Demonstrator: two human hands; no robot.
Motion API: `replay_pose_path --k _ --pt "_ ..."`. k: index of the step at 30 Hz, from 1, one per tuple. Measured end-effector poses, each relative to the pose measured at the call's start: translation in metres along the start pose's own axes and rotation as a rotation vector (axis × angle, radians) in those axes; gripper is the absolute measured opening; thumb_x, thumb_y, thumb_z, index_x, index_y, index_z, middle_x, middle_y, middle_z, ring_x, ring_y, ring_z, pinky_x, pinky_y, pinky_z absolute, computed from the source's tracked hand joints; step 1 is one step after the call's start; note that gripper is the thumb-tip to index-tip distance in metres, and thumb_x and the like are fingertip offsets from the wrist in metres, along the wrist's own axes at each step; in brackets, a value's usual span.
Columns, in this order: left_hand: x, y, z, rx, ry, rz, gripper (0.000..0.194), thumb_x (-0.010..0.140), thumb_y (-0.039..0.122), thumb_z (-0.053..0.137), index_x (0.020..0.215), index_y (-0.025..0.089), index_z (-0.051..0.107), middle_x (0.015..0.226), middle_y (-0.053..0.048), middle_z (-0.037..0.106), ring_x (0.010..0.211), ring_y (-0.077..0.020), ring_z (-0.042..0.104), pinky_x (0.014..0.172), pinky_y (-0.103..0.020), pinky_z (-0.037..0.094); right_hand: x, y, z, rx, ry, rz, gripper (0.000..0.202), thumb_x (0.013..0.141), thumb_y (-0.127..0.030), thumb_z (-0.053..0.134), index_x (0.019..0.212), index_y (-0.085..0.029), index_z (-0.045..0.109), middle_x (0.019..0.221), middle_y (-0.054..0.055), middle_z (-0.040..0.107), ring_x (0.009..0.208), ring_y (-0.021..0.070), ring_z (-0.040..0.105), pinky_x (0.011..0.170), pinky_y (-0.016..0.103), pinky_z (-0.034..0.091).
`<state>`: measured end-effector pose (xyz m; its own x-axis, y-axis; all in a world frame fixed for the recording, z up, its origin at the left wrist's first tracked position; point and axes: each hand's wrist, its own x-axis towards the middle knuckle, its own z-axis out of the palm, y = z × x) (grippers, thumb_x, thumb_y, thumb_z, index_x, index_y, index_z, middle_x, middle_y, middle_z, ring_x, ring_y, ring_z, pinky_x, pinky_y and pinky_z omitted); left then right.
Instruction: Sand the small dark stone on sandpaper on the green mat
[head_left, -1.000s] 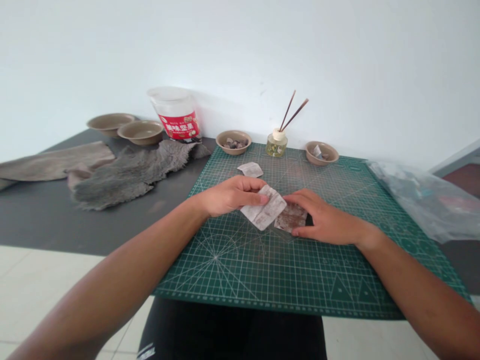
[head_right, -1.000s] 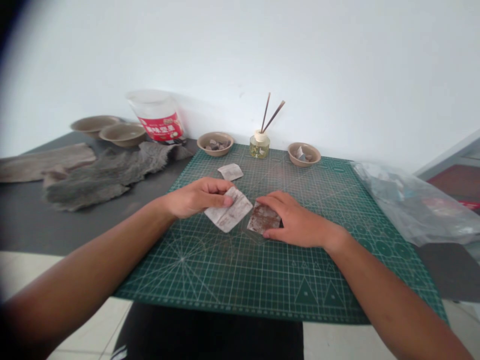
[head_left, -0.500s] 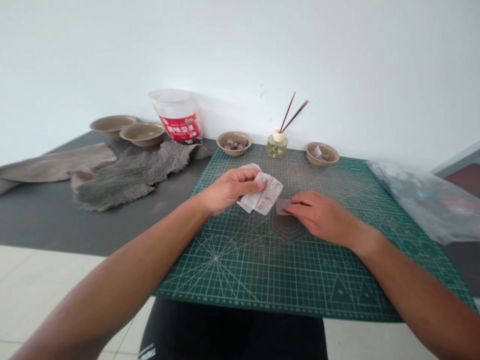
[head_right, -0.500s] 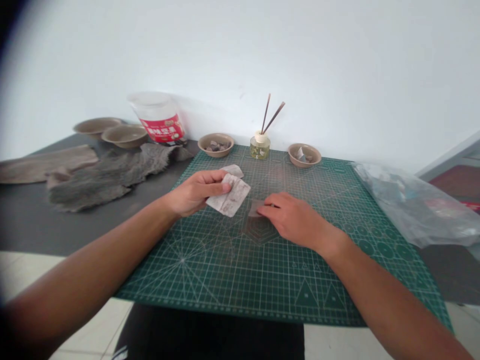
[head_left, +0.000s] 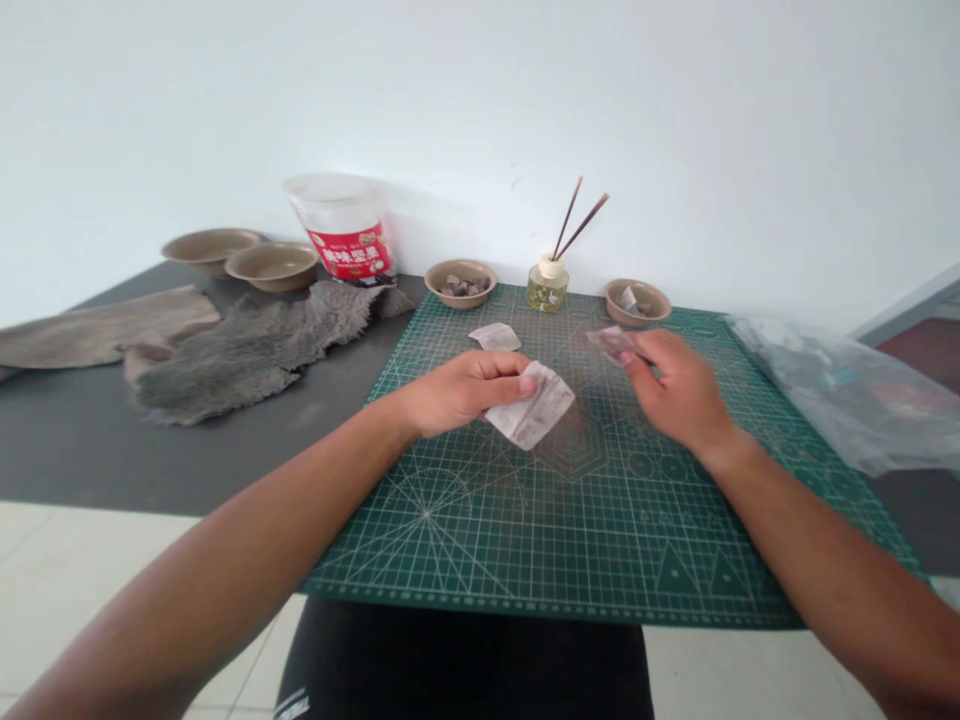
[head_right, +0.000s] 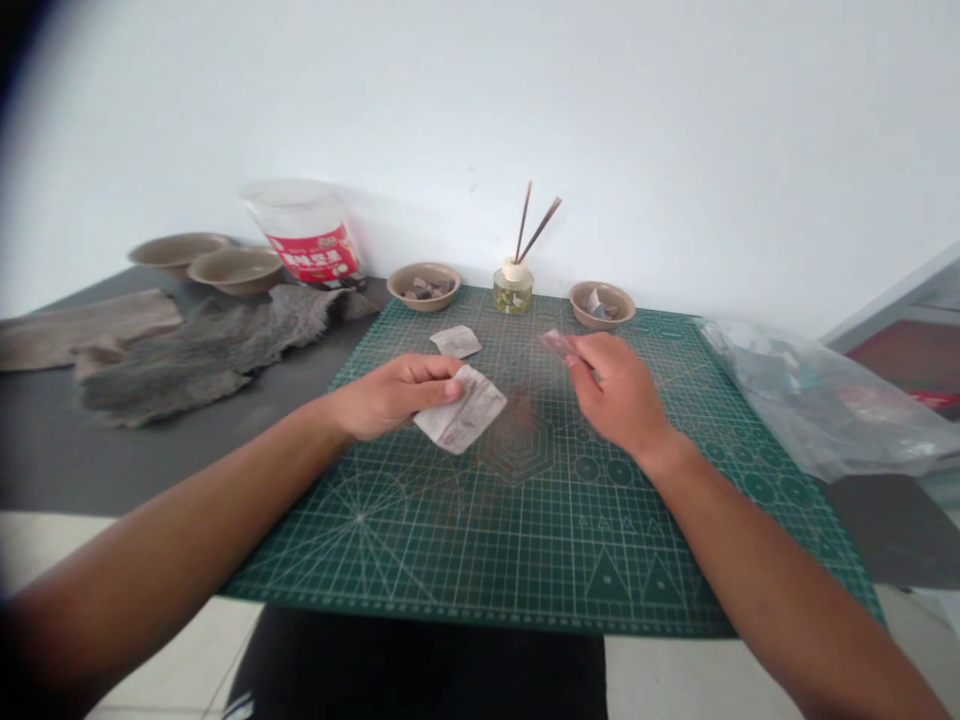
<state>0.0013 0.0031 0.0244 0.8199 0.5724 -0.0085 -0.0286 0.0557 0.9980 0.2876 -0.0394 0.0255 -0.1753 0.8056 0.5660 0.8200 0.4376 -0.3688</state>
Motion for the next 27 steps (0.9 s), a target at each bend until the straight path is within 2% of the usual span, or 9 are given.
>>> replay_pose_path --k 4,6,10,13,16,18,21,24,27 --pt "-0.002 0.001 0.009 0.107 -0.17 -0.154 0.038 0.097 0.051 0.058 0.093 0.014 0.065 0.061 0.004 0.048 0.047 -0.0059 0.042 0.043 -0.016 0.034 0.009 0.036 -0.009 0.247 0.085 0.449 0.035 0.09 -0.032 0.052 0.123 -0.025 0.06 0.114 0.008 0.072 0.098 0.0293 0.068 0.081 0.041 0.056" --pt "-0.001 0.0 0.014 0.099 -0.222 -0.203 0.035 0.096 0.05 0.06 0.095 0.015 0.064 0.064 0.003 0.053 0.047 -0.0062 0.045 0.043 -0.016 0.037 0.012 0.056 -0.01 0.329 -0.002 0.612 0.045 0.086 -0.031 0.053 0.131 -0.023 0.053 0.108 0.009 0.072 0.09 0.0282 0.07 0.074 0.04 0.057" --pt "0.002 -0.005 0.024 0.063 -0.278 -0.345 0.032 0.092 0.047 0.066 0.104 0.017 0.062 0.076 -0.001 0.065 0.061 -0.0136 0.065 0.057 -0.024 0.055 0.011 0.086 -0.014 0.05 -0.268 0.647 0.055 0.085 -0.038 0.059 0.135 -0.018 0.052 0.117 0.014 0.069 0.099 0.0302 0.067 0.085 0.043 0.053" --pt "0.002 -0.006 0.027 0.146 -0.328 -0.474 0.028 0.093 0.046 0.063 0.091 0.017 0.062 0.074 -0.003 0.068 0.066 -0.0185 0.071 0.058 -0.027 0.057 0.007 0.093 -0.014 -0.238 -0.33 0.571 0.067 0.085 -0.05 0.061 0.14 -0.013 0.049 0.121 0.021 0.064 0.108 0.0361 0.061 0.093 0.051 0.047" --pt "-0.003 -0.002 0.024 0.352 -0.352 -0.522 0.034 0.093 0.048 0.06 0.078 0.018 0.057 0.066 -0.002 0.067 0.05 -0.0156 0.065 0.043 -0.022 0.05 0.004 0.083 -0.01 -0.484 -0.17 0.431 0.075 0.083 -0.058 0.062 0.141 -0.012 0.05 0.132 0.026 0.052 0.12 0.0461 0.048 0.098 0.062 0.038" --pt "-0.007 0.002 0.021 0.506 -0.331 -0.494 0.041 0.093 0.054 0.059 0.072 0.018 0.056 0.056 0.0 0.061 0.038 -0.0117 0.054 0.035 -0.019 0.039 0.002 0.066 -0.004 -0.485 -0.067 0.311 0.069 0.086 -0.056 0.06 0.14 -0.015 0.051 0.136 0.025 0.046 0.125 0.0472 0.042 0.1 0.064 0.036" --pt "-0.009 0.006 0.021 0.59 -0.189 -0.393 0.052 0.092 0.065 0.054 0.069 0.019 0.054 0.05 0.002 0.051 0.036 -0.0101 0.047 0.033 -0.02 0.032 -0.003 0.027 0.004 -0.289 0.009 0.045 0.052 0.091 -0.047 0.058 0.137 -0.023 0.053 0.134 0.016 0.048 0.127 0.0385 0.044 0.106 0.059 0.035" --pt "-0.004 0.003 0.031 0.391 0.01 -0.19 0.05 0.099 0.064 0.042 0.082 0.019 0.055 0.06 0.003 0.05 0.045 -0.0097 0.045 0.043 -0.021 0.037 -0.013 -0.018 0.01 -0.075 0.038 -0.179 0.039 0.094 -0.037 0.057 0.132 -0.026 0.054 0.126 0.012 0.054 0.122 0.0321 0.051 0.105 0.053 0.038" --pt "0.006 -0.005 0.045 -0.076 -0.013 -0.031 0.05 0.103 0.062 0.029 0.096 0.019 0.053 0.068 0.003 0.047 0.054 -0.0123 0.046 0.053 -0.025 0.042 -0.024 -0.049 0.013 0.038 0.009 -0.393 0.04 0.093 -0.028 0.059 0.132 -0.032 0.052 0.117 0.008 0.06 0.109 0.0278 0.058 0.096 0.049 0.044"
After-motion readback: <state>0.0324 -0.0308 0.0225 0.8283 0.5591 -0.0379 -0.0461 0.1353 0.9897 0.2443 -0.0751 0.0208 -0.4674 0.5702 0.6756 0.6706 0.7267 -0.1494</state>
